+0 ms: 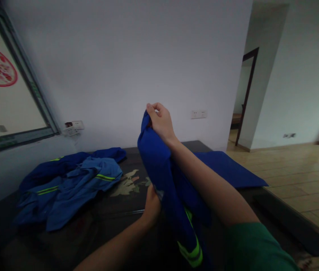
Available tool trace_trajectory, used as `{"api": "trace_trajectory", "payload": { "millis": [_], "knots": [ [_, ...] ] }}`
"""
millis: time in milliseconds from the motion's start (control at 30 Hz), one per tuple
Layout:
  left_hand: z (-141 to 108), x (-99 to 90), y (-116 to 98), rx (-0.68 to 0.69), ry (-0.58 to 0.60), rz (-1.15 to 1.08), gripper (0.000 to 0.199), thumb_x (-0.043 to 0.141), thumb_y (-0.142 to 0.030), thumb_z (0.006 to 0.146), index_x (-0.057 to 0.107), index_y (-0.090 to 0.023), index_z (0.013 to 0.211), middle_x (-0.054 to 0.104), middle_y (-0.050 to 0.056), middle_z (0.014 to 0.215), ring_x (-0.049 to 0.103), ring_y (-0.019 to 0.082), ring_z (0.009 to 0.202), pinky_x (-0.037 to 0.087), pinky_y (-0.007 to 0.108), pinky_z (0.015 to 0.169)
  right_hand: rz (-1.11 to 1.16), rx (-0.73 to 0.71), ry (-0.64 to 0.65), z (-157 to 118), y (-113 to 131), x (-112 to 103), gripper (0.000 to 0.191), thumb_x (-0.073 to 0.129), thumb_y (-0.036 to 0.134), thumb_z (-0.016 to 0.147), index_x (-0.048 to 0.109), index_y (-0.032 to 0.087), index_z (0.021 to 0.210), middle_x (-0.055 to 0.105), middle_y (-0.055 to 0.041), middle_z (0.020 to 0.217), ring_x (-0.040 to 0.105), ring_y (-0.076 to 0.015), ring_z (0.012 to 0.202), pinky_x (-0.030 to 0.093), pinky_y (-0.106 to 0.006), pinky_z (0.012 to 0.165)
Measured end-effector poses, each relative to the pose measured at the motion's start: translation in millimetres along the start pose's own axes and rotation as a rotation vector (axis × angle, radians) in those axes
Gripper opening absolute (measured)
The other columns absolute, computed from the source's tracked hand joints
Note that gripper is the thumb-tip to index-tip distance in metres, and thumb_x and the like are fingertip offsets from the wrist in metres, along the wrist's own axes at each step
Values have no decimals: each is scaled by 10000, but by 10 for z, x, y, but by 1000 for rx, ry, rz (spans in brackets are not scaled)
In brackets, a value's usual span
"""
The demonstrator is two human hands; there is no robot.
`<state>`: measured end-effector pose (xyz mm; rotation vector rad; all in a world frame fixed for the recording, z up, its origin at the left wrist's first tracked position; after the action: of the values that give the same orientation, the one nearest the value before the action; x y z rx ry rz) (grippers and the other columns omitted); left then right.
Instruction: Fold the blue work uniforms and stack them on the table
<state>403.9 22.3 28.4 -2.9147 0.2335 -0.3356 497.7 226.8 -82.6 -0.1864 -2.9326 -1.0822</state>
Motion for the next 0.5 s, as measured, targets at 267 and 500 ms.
{"api": "trace_trajectory", "payload": {
  "millis": [267,500],
  "knots": [
    [430,-1505,-993,306,-52,705,190,528,-352,855,576,-169,831,591,15,764,557,146,734,462,272,710,-667,-99,-42,242,314,-734,318,544,383,936,476,191,692,562,0,699,556,-129,763,423,-235,671],
    [1108,-2028,-3106,786,-466,1242,519,283,-392,927,530,42,1070,560,13,1017,569,169,1075,393,299,841,-847,-168,-14,734,961,-891,294,397,317,968,461,182,714,616,-40,1012,477,-235,1206,369,-335,938]
  ]
}}
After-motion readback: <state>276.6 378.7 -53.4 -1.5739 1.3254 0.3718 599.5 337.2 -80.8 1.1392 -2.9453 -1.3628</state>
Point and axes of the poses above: each hand's wrist, its own z-axis towards the middle knuckle, its own x-axis out of the palm, y = z × x, the point moved 3 cm from there along z, towards the middle knuckle
